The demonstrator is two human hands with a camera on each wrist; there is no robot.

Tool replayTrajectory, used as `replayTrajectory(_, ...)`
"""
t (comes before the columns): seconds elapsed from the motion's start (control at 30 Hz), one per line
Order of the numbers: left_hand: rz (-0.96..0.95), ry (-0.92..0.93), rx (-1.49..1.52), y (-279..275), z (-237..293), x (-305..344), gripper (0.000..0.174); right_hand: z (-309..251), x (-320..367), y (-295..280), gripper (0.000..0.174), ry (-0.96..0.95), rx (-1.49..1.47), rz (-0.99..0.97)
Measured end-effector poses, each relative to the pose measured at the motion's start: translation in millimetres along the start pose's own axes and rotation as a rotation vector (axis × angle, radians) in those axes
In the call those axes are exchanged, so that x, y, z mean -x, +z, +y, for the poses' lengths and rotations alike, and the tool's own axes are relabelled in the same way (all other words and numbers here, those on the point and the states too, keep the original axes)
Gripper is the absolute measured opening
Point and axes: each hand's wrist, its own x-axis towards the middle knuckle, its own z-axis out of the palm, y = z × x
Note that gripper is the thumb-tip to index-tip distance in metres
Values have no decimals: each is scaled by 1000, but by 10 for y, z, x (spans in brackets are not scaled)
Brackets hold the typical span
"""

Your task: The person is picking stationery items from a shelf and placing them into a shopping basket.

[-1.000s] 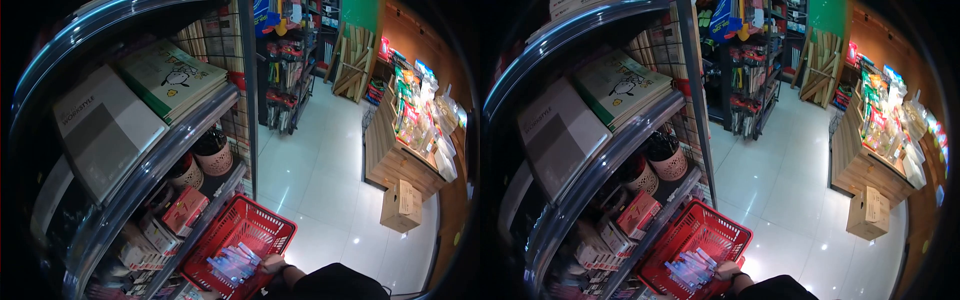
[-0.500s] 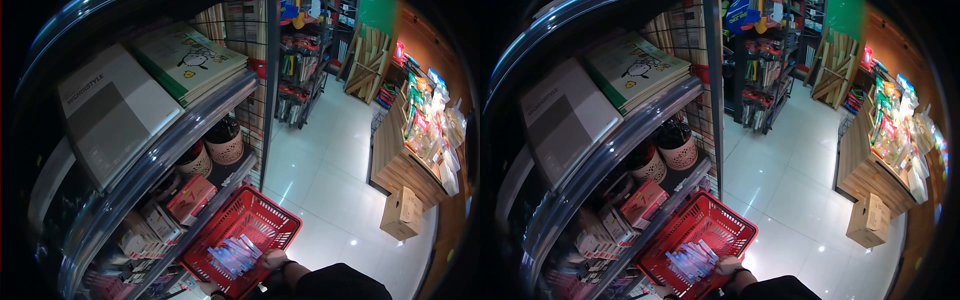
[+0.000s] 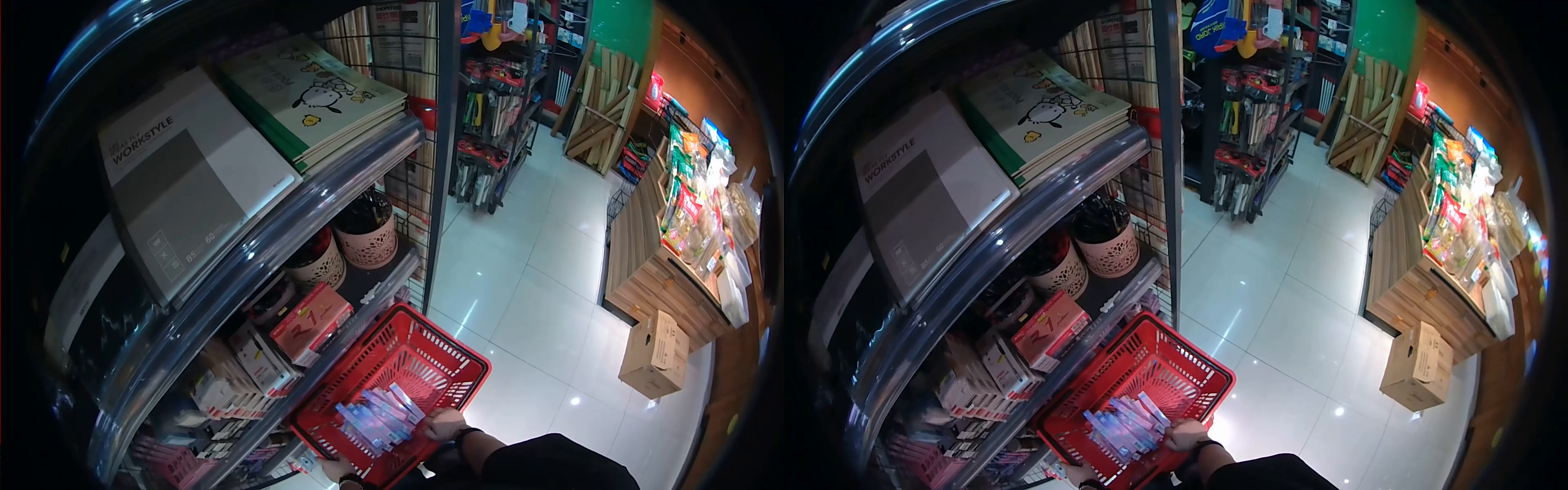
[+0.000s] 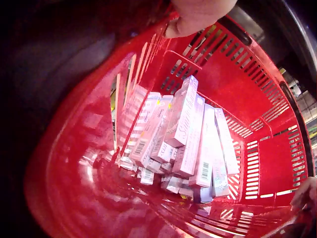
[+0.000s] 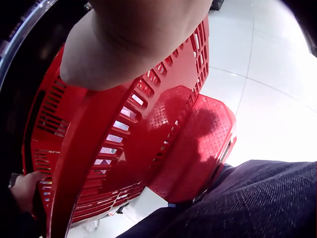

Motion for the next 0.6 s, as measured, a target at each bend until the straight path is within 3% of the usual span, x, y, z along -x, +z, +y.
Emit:
replayTrajectory(0.23,45,12,65,59,-104,-72,60,28,-21,62,31,-12,9,-5)
replayTrajectory(0.33,-50,6,47,-68,41,17,67,63,-15,128,31,-39,36,54)
replayTrajectory(0.4,23,55,97,-62,19,20,54,53,-31,163,30,-33,54,41)
replayTrajectory(0.47,-28,59,58,19,-120,-41,47,42,-11,144,29,-54,89,9)
replayTrajectory(0.53,-59,58,188,74,-218,-82,45,25,-46,131,28,-26,99,92)
replayTrajectory(0.6,-123,175,387,99,-382,-173,48,22,-89,210,27,-84,103,161)
